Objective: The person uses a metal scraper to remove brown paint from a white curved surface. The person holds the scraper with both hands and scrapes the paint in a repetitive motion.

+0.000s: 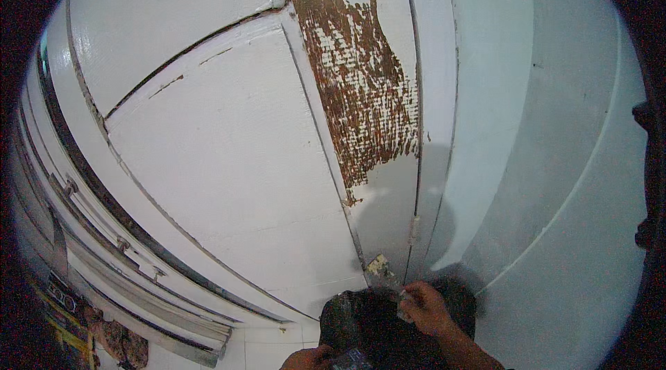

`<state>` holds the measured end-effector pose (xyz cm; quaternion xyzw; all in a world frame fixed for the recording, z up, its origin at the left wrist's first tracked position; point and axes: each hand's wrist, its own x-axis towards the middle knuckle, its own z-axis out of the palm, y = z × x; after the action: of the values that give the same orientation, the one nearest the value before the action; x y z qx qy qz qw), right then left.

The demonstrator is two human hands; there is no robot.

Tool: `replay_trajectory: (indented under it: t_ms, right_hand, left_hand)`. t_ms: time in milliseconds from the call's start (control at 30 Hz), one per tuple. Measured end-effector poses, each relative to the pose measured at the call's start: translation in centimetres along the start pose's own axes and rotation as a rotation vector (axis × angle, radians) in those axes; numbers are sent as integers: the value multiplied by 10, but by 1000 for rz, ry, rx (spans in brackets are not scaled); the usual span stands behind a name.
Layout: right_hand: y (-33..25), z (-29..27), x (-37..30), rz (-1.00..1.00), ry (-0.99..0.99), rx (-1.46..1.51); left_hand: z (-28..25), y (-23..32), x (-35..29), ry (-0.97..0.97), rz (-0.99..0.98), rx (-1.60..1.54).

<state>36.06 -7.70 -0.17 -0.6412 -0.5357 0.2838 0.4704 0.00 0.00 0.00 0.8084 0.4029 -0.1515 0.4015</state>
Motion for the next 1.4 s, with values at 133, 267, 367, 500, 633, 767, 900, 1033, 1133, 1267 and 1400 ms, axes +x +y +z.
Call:
replay_trajectory:
  t_ms: [133,267,367,500,633,767,900,1033,1133,1267,1400]
  right_hand:
    - [-28,-7,-18,114,126,308]
    - [-61,-29,-3,77,238,63]
    - [-106,-48,5,-146,329,22]
    - [-158,-51,32,-421,406,-73]
    - [-192,-55,53,-571,460,-246]
    - [-202,-53,63,-563,523,-211]
    - [-198,-54,66,-504,519,-231]
    - [-193,-52,70,-495,528,-280]
    - [-190,-50,75,-551,569,-299]
    - [-189,-50,81,-582,604,-266]
    - [-190,-51,82,-595,569,-225]
  left_hand:
    - [15,-5,-2,34,17,14]
    - [0,-8,14,141,297,209]
    - [-20,28,14,202,51,63]
    - [-87,98,14,536,321,-234]
    - [-144,192,22,620,723,-603]
    - [-183,263,35,518,870,-913]
    - [-192,299,49,430,881,-1053]
    - [-188,309,58,390,887,-1146]
    - [-187,312,62,420,899,-1158]
    - [-189,313,61,487,894,-1099]
    - [-188,316,59,630,829,-993]
